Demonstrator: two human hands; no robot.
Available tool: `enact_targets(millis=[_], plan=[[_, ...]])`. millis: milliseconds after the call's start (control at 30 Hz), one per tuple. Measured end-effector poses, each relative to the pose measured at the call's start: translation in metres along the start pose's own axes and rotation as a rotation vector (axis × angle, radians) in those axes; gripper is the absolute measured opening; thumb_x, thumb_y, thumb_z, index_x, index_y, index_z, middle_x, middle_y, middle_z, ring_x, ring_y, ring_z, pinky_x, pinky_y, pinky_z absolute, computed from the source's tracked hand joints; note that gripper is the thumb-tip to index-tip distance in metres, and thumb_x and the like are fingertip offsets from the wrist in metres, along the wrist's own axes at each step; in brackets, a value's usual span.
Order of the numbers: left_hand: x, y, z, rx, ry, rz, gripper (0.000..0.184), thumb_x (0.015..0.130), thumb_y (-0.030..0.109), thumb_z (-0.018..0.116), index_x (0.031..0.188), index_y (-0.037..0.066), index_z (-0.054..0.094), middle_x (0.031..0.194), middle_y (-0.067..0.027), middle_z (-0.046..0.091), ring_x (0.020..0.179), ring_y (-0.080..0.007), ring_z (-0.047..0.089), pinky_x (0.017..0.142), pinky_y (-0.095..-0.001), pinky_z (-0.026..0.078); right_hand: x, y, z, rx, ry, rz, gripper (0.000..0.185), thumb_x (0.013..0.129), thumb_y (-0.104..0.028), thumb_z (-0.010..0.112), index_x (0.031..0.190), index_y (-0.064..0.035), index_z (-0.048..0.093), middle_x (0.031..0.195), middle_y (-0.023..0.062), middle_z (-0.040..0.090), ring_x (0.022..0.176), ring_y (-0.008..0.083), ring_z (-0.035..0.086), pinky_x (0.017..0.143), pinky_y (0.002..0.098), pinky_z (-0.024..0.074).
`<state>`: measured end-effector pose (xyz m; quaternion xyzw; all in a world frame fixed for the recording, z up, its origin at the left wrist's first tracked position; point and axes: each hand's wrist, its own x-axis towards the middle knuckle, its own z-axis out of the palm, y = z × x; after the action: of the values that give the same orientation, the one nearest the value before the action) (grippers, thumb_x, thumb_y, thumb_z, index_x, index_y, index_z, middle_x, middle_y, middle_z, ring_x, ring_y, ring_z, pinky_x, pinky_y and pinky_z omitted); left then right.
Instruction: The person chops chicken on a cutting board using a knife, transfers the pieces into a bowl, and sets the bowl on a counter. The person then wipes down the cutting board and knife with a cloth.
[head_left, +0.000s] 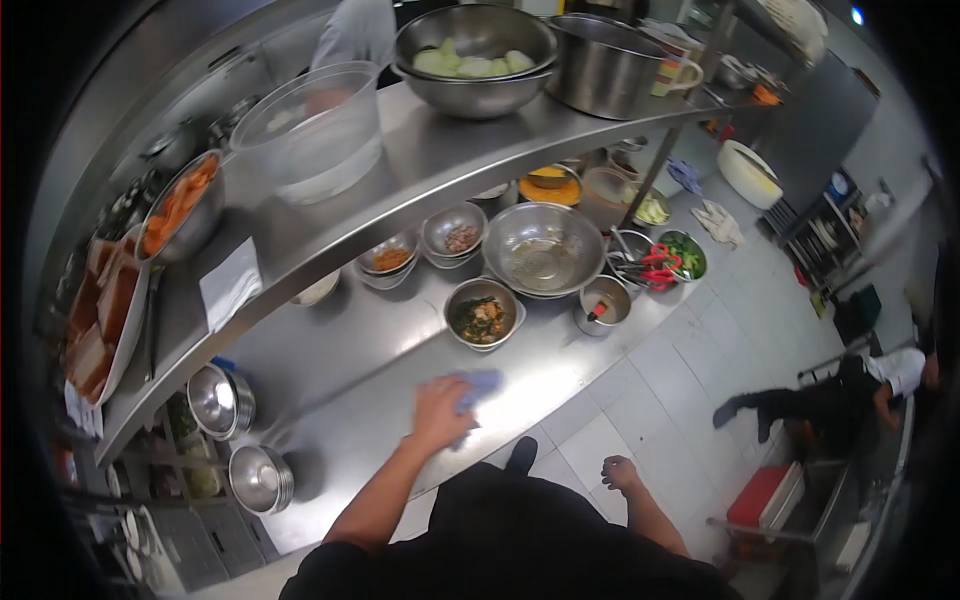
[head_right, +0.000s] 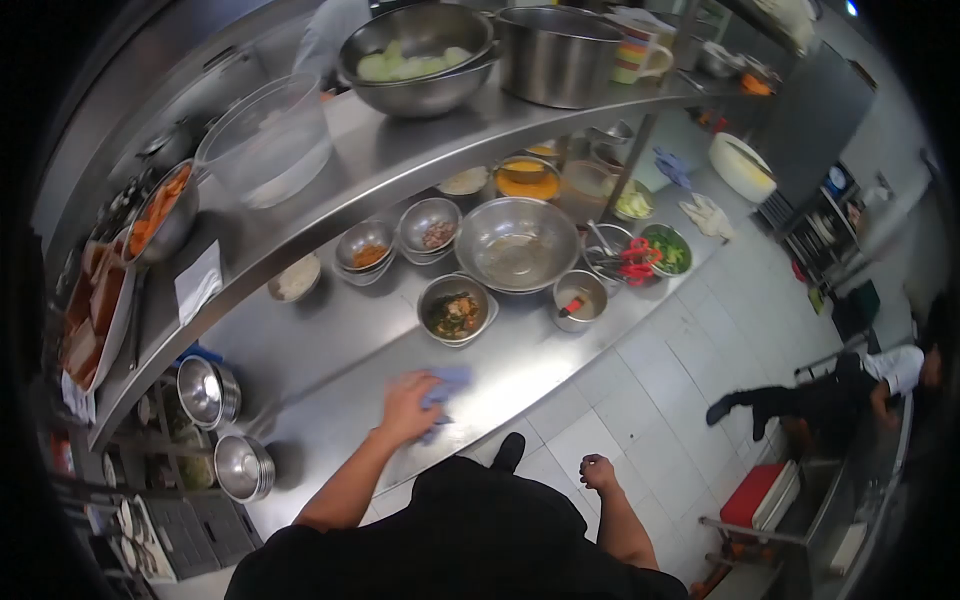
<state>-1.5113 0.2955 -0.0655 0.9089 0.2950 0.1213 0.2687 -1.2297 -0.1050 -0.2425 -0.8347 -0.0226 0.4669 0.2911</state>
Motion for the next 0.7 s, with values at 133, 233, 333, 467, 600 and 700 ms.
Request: enact_targets(millis=[133,233,333,467,600,700], plan=[[-0.036,-0.026,0.044,0.203,0.012,-0.261,0.080,0.092,0.049,0.067,0.161,0.014,0.045,0.171,-0.0254,0.027,0.158,-0.0525,0.016,0.122,-0.0755,0.007,-0.034,0.066,0.006,-0.007,-0.028,0.092,0.036,0.095,-0.015,0.065,0.128,-0.0012,0.066,0.097,0.0157,0.075,0.075,0.0245,0.075,0.056,0.0390,0.0612],[-0.036,0.001,0.083,0.255,-0.020,-0.163,0.086,0.094,0.054,0.065,0.165,0.013,0.038,0.173,-0.0306,0.018,0.158,-0.0578,0.009,0.121,-0.0782,0.005,-0.036,0.155,0.013,-0.081,-0.222,0.185,0.022,0.096,-0.020,0.062,0.103,-0.0006,0.071,0.086,0.0120,0.074,0.067,0.0236,0.073,0.056,0.0400,0.0606],[-0.022,0.044,0.118,0.271,-0.108,0.017,0.087,0.093,0.052,0.066,0.165,0.011,0.038,0.172,-0.0319,0.018,0.157,-0.0595,0.010,0.119,-0.0798,0.008,-0.001,0.282,0.016,-0.724,-0.643,-0.407,0.022,0.097,-0.020,0.060,0.095,-0.0016,0.072,0.083,0.0112,0.073,0.063,0.0241,0.070,0.057,0.0423,0.0609],[0.022,0.094,0.145,0.270,-0.168,0.182,0.084,0.090,0.035,0.071,0.164,0.010,0.038,0.171,-0.0318,0.023,0.156,-0.0585,0.015,0.120,-0.0791,0.011,-0.091,0.202,0.006,-0.240,-0.224,0.328,0.025,0.096,-0.021,0.060,0.088,-0.0009,0.072,0.080,0.0113,0.073,0.063,0.0243,0.070,0.059,0.0435,0.0607],[0.072,0.134,0.195,0.355,-0.158,0.342,0.080,0.090,0.015,0.067,0.164,0.007,0.038,0.168,-0.0337,0.028,0.155,-0.0571,0.024,0.121,-0.0770,0.014,-0.025,0.230,-0.021,-0.175,-0.111,0.006,0.027,0.096,-0.022,0.059,0.087,-0.0014,0.075,0.077,0.0117,0.072,0.065,0.0249,0.072,0.057,0.0413,0.0591],[0.117,0.166,0.246,0.376,-0.030,0.541,0.073,0.086,0.011,0.066,0.157,0.007,0.049,0.166,-0.0332,0.031,0.154,-0.0561,0.027,0.120,-0.0773,0.019,-0.004,0.197,-0.071,-0.172,0.005,-0.065,0.027,0.098,-0.021,0.058,0.096,-0.0023,0.077,0.079,0.0102,0.072,0.066,0.0243,0.073,0.055,0.0379,0.0586]])
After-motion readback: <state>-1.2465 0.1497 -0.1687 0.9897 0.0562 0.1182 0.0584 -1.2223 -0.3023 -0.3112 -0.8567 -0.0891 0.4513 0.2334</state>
